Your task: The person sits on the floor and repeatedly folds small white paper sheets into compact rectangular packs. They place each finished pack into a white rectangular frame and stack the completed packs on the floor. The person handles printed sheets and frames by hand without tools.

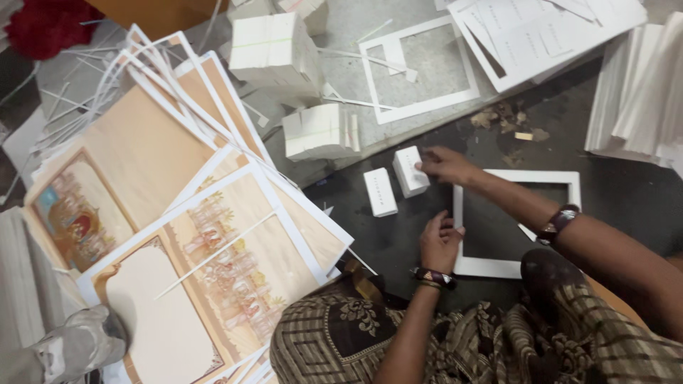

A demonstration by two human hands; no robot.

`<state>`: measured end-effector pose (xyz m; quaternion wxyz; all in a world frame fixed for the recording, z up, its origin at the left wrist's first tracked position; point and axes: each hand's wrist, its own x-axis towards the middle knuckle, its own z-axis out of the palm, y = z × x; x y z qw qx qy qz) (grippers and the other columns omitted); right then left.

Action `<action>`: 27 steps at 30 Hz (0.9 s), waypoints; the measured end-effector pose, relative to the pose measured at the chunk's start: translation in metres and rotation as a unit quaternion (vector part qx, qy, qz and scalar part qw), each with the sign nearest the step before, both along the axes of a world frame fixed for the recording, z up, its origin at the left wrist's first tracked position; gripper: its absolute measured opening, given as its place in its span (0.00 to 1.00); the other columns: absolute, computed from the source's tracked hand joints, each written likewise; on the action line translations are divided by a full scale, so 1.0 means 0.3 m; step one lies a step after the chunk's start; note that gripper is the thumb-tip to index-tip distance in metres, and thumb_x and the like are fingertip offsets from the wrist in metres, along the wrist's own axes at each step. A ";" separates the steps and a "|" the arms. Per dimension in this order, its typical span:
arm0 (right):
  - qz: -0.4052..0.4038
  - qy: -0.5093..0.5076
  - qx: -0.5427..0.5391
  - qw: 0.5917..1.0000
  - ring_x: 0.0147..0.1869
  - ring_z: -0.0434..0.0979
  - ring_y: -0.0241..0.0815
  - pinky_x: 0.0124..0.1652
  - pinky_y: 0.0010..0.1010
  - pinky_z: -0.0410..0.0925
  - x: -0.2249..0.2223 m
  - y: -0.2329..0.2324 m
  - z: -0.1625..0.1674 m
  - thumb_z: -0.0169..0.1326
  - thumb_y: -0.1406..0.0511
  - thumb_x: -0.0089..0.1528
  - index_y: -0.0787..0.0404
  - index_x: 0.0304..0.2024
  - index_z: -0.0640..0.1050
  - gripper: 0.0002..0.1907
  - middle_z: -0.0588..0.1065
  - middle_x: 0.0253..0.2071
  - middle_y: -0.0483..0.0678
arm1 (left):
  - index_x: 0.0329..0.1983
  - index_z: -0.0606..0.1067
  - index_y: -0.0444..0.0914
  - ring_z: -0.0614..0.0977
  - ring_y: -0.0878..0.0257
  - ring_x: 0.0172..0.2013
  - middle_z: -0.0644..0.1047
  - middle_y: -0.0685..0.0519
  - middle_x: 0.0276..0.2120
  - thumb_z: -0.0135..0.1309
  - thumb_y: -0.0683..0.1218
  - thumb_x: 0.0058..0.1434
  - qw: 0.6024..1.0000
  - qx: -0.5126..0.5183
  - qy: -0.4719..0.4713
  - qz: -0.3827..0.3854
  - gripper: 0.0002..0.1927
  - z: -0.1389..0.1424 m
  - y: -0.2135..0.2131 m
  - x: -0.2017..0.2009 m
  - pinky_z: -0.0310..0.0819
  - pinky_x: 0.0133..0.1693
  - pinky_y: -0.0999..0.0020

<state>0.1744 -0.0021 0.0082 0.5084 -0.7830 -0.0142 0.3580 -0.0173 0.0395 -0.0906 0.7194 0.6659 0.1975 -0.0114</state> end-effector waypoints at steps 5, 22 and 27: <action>0.013 -0.112 -0.032 0.993 0.54 0.79 0.43 0.47 0.39 0.74 -0.007 -0.425 0.051 0.58 0.54 0.62 0.59 0.59 0.77 0.26 0.79 0.53 0.49 | 0.61 0.73 0.31 0.83 0.67 0.38 0.81 0.48 0.43 0.62 0.40 0.59 1.000 0.012 -0.007 0.002 0.26 -0.044 0.008 0.002 0.80 0.40 0.72; 0.336 -0.369 -0.404 0.767 0.66 0.65 0.47 0.55 0.41 0.64 -0.306 -0.819 -0.117 0.61 0.62 0.52 0.47 0.60 0.72 0.31 0.68 0.60 0.45 | 0.52 0.73 0.38 0.78 0.39 0.49 0.74 0.42 0.50 0.63 0.46 0.56 0.922 0.354 0.124 -0.100 0.22 0.106 -0.035 -0.042 0.72 0.48 0.46; 0.400 -0.385 -0.415 0.721 0.67 0.66 0.45 0.58 0.40 0.65 -0.251 -0.794 -0.124 0.57 0.65 0.56 0.48 0.54 0.75 0.22 0.69 0.57 0.44 | 0.51 0.73 0.37 0.78 0.39 0.49 0.73 0.41 0.49 0.63 0.45 0.56 0.911 0.383 0.114 -0.100 0.21 0.063 -0.035 -0.038 0.73 0.48 0.46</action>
